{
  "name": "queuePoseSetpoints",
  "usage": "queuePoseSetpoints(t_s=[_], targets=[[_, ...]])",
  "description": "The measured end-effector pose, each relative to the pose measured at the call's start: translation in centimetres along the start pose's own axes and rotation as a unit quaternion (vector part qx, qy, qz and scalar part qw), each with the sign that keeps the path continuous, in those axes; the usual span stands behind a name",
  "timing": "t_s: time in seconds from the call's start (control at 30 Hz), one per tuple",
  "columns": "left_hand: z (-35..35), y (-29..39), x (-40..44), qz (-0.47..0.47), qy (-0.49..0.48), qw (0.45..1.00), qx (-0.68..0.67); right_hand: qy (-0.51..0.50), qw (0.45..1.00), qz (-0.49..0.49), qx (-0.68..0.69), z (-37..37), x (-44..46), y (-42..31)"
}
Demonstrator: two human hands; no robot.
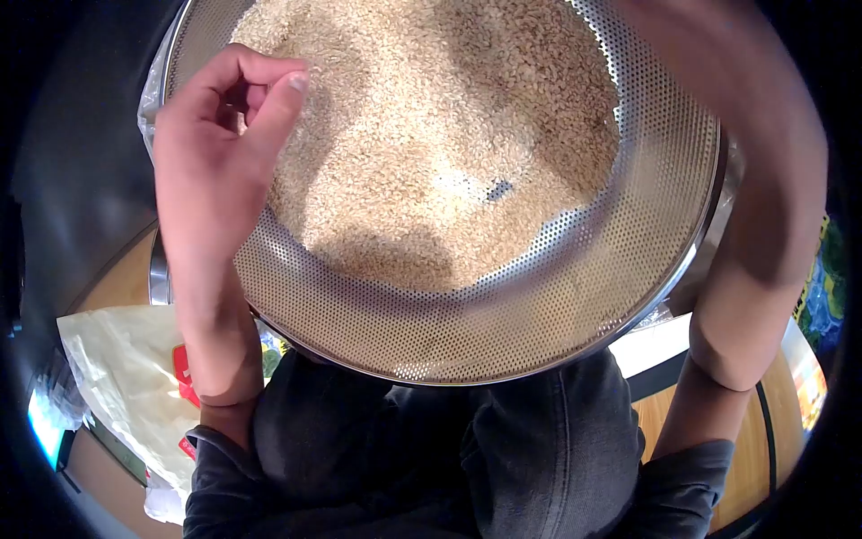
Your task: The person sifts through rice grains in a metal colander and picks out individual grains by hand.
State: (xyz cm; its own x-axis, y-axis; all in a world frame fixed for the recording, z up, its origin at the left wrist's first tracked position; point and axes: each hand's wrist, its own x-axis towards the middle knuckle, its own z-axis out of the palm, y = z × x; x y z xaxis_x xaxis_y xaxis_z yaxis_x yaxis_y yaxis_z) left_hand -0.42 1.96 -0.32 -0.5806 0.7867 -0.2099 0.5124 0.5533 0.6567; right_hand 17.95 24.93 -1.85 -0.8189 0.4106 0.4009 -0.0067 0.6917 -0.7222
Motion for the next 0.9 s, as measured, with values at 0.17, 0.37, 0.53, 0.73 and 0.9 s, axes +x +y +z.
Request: queuePoseSetpoints(t_s=[0.17, 0.37, 0.53, 0.73, 0.9], targets=[[0.6, -1.6, -0.1, 0.136, 0.08, 0.962, 0.225, 0.05, 0.991, 0.091, -0.083, -1.5, 0.1, 0.5], [1.6, -4.0, -0.5, 0.162, 0.02, 0.983, 0.088, -0.065, 0.991, 0.05, -0.105, 0.7, -0.2, -1.8], [1.1, -0.1, -0.6, 0.133, -0.095, 0.979, 0.12, -0.189, 0.978, -0.009, -0.091, 3.1, -0.6, -3.9], [1.2, -2.5, -0.9, 0.167, -0.119, 0.944, 0.26, -0.294, 0.95, -0.067, -0.076, 4.1, -0.8, -4.8], [1.8, -3.2, -1.9, -0.055, -0.144, 0.977, -0.146, -0.317, 0.939, -0.101, -0.086, 4.4, -0.7, -4.5]])
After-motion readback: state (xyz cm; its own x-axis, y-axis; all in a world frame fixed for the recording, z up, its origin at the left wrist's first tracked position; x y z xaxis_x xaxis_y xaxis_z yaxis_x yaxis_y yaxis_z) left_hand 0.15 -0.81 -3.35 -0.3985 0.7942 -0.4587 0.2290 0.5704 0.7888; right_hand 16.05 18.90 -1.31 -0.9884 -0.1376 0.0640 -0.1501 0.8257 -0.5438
